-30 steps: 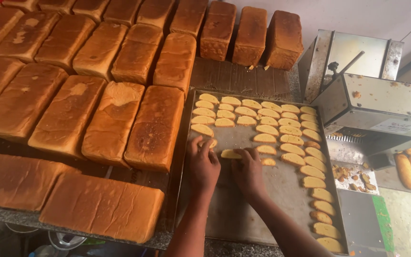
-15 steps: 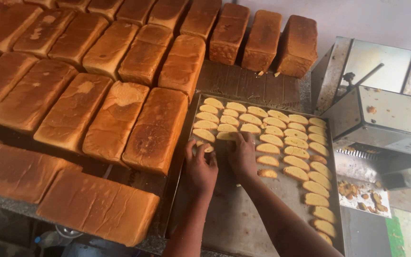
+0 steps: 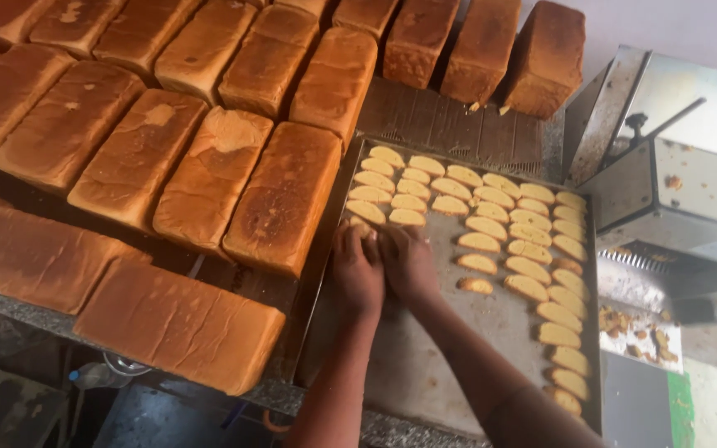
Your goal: Slicing bread loaves using a mechanical slicer and arranging the slices on a tray.
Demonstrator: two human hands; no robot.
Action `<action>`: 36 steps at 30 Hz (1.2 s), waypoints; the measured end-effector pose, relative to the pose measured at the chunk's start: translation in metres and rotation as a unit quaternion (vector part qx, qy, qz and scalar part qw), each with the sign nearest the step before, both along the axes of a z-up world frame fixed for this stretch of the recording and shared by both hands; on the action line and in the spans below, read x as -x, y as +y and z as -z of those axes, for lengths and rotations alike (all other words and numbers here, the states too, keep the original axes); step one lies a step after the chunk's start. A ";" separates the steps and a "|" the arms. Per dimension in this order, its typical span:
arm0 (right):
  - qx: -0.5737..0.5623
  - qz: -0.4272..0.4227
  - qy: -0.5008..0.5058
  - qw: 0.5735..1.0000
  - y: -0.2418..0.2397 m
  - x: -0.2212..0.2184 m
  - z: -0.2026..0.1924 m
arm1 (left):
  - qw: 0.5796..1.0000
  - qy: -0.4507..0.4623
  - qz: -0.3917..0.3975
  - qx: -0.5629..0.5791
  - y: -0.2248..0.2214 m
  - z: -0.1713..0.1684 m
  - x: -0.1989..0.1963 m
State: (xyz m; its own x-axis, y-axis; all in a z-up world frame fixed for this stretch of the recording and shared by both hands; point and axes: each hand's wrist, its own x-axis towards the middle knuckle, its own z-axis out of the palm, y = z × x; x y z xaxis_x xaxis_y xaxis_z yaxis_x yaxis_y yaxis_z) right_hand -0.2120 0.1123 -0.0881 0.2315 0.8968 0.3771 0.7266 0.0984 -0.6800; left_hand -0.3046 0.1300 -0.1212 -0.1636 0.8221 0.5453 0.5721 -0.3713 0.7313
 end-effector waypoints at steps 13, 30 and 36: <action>0.186 0.013 0.094 0.978 0.029 0.010 0.009 | 0.997 -0.028 0.074 -0.003 -0.002 0.003 0.020; -0.059 -0.033 0.010 0.998 0.011 0.011 -0.010 | 0.985 -0.071 0.112 0.108 -0.017 -0.038 0.028; 0.084 -0.003 0.043 0.996 0.001 0.007 -0.008 | 0.981 -0.096 0.146 0.083 -0.011 -0.026 0.030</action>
